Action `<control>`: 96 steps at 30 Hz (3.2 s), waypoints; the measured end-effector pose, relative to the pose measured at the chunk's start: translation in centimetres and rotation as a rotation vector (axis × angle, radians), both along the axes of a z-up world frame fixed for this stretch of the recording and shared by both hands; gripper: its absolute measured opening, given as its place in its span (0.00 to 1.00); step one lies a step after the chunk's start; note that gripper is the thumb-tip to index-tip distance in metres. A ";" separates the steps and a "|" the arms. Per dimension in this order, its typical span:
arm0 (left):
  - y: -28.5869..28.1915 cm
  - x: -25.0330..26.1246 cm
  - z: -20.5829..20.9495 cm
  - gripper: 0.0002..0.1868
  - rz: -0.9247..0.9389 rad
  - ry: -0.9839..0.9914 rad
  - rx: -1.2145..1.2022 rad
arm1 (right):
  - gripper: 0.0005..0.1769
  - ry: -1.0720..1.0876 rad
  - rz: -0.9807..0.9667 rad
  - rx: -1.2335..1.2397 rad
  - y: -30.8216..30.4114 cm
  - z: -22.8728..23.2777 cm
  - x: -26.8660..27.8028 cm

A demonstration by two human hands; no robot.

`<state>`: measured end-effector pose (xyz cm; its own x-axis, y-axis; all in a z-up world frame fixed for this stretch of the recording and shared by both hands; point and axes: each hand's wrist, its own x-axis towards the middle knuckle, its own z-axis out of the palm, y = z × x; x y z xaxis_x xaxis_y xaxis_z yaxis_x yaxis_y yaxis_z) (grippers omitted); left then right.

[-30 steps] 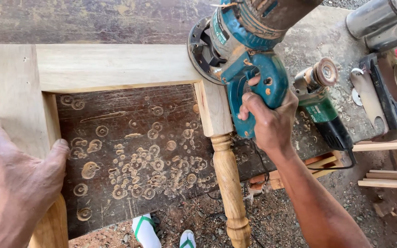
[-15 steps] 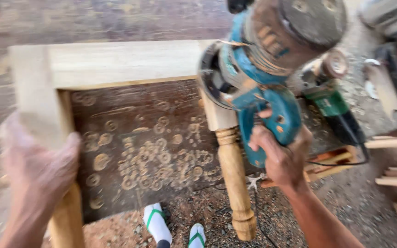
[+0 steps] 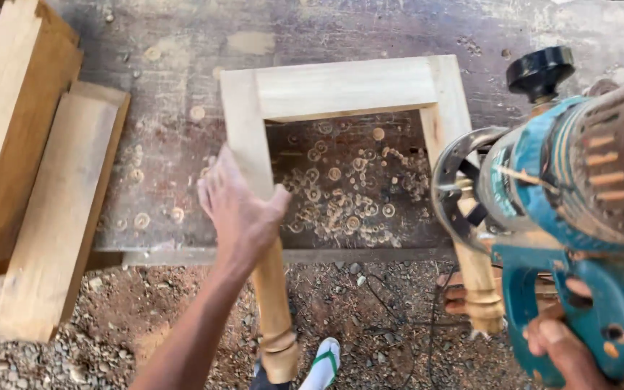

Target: Use a plunge router to shape the edges of wooden furniture components on a workbench.

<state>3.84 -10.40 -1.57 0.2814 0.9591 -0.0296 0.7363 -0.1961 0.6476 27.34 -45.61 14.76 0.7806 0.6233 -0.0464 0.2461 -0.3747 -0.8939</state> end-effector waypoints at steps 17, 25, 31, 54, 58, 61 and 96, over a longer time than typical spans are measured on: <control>-15.2 -6.6 2.4 0.25 0.153 -1.256 -1.365 | 0.18 0.019 0.559 0.278 12.3 -4.5 -10.9; -15.3 -6.9 1.7 0.12 0.142 -1.314 -1.343 | 0.13 0.067 0.621 0.222 13.9 -4.1 -13.2; -15.4 -6.6 1.1 0.12 0.115 -1.343 -1.343 | 0.11 0.092 0.544 0.205 13.7 -4.1 -14.7; -15.2 -6.3 1.0 0.36 0.198 -1.289 -1.350 | 0.17 0.183 0.350 0.166 14.2 -4.1 -19.0; -15.1 -6.5 1.0 0.35 0.187 -1.304 -1.356 | 0.17 0.187 0.355 0.178 14.4 -4.2 -19.1; -14.9 -6.6 1.2 0.34 0.168 -1.302 -1.367 | 0.17 0.174 0.342 0.171 14.5 -4.3 -19.0; -15.0 -5.8 0.0 0.32 0.199 -1.354 -1.493 | 0.14 0.195 0.412 0.180 21.0 -5.8 -14.4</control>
<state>-1.93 -25.42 -1.52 0.7130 0.4031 -0.5737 -0.3253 0.9150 0.2386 12.93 -24.61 8.94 0.4545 0.8902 -0.0305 0.1633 -0.1169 -0.9796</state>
